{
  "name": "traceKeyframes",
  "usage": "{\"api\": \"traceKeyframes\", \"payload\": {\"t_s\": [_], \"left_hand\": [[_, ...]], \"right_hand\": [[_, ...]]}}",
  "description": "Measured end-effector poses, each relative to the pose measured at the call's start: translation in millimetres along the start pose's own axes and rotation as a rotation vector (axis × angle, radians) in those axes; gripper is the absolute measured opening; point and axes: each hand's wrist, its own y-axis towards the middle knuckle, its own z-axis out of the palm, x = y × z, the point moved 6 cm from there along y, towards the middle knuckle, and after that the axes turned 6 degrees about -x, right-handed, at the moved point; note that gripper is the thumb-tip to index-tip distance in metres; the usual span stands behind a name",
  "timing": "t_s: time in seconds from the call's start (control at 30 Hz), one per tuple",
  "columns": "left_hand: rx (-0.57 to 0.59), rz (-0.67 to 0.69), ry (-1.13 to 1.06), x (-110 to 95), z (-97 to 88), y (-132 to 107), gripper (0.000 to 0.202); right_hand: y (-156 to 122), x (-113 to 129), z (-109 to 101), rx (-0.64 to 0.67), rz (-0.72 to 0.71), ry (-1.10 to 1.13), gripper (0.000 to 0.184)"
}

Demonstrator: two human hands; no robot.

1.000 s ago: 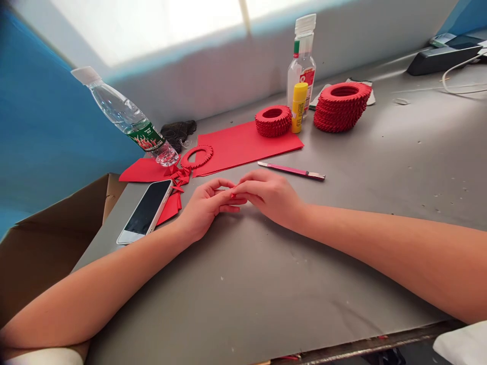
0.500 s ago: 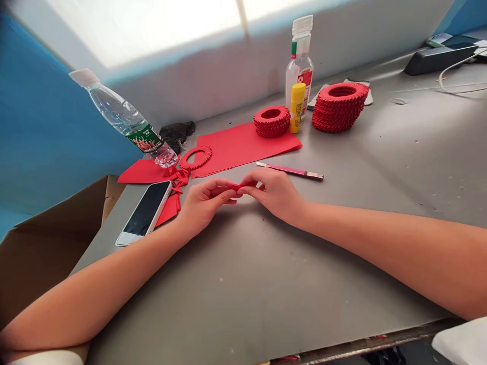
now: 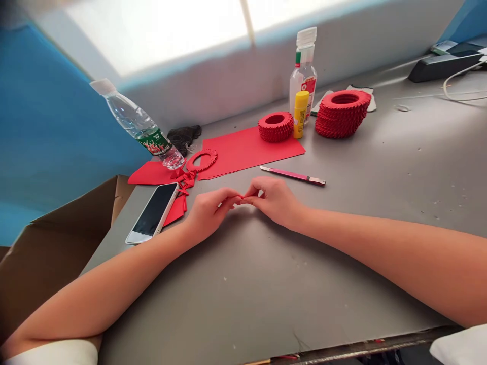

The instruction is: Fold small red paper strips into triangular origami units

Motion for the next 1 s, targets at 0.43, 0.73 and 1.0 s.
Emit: {"api": "traceKeyframes", "payload": {"t_s": [0.43, 0.73, 1.0], "left_hand": [[-0.044, -0.731, 0.598, 103, -105.3, -35, 0.064], [0.019, -0.82, 0.491, 112, -104.9, -54, 0.077], [0.006, -0.779, 0.521, 111, -104.8, -59, 0.081]], "right_hand": [[8, -7, 4, 0.06, 0.061, 0.039, 0.019], [74, 39, 44, -0.01, -0.035, 0.218, 0.016], [136, 48, 114, 0.004, -0.089, -0.002, 0.016]]}}
